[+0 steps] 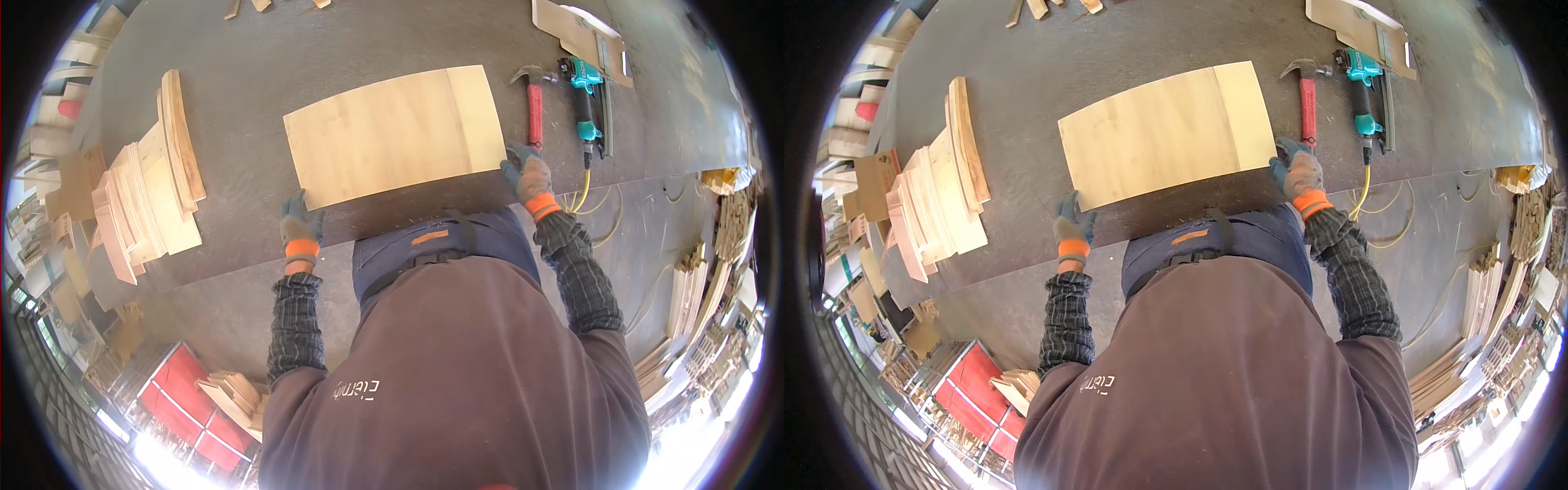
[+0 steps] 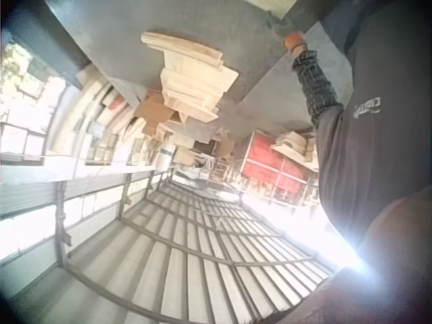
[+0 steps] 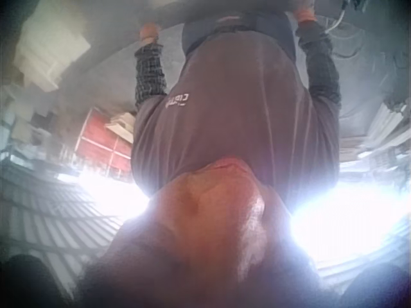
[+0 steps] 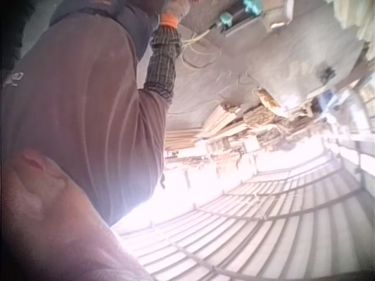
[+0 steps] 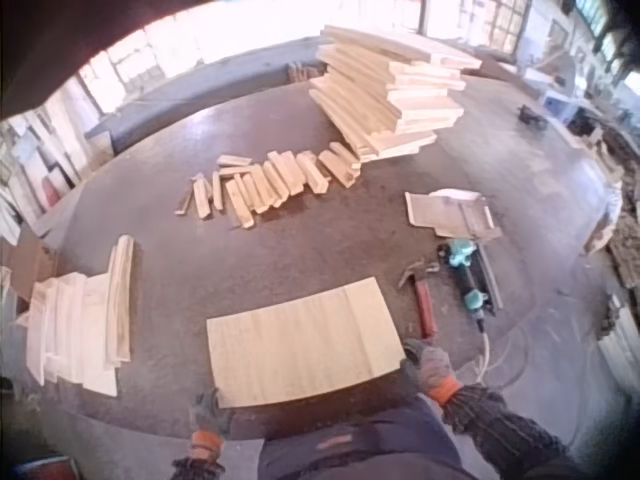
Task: Assembling small wooden pieces by aligning them and securing them with a pneumatic nail gun.
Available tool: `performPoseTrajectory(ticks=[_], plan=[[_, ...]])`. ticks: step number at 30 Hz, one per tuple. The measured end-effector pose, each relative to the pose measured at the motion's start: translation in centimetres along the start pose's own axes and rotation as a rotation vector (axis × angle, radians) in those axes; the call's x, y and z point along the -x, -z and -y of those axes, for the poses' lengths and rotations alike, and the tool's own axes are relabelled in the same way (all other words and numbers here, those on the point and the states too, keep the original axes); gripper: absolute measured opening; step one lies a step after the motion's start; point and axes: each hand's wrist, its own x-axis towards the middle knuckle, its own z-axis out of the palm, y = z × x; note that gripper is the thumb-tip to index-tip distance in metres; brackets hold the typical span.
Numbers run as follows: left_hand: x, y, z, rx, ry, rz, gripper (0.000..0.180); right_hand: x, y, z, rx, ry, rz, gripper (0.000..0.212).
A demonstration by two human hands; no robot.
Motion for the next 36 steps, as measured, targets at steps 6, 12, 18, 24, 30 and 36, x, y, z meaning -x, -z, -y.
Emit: performPoseTrajectory(ticks=[6,12,18,24,30,36], plan=[[-0.1,-0.6,0.1,0.045,0.027,0.057,0.053,1.4,-1.0,-1.8,0.154,0.427,-0.08,0.054],[-2.9,-2.3,1.8,0.043,0.059,0.046,0.048,-3.2,-0.7,-1.4,0.175,0.278,-0.02,0.045],[-6.9,-2.2,0.5,-0.004,-0.045,-0.016,0.042,-10.3,-0.2,-0.7,-0.199,0.197,0.049,0.036],[-10.4,-4.4,-1.9,0.115,-0.117,-0.028,0.038,-14.6,0.5,-8.9,-0.617,-0.274,0.117,0.032],[-7.1,-3.2,-0.6,-0.122,-0.203,-0.149,0.03,-11.3,0.5,-1.7,0.068,0.091,0.14,0.05],[-7.6,-3.9,0.7,-0.04,-0.244,-0.19,0.029,-10.3,1.8,0.8,0.254,-0.028,0.241,0.079]])
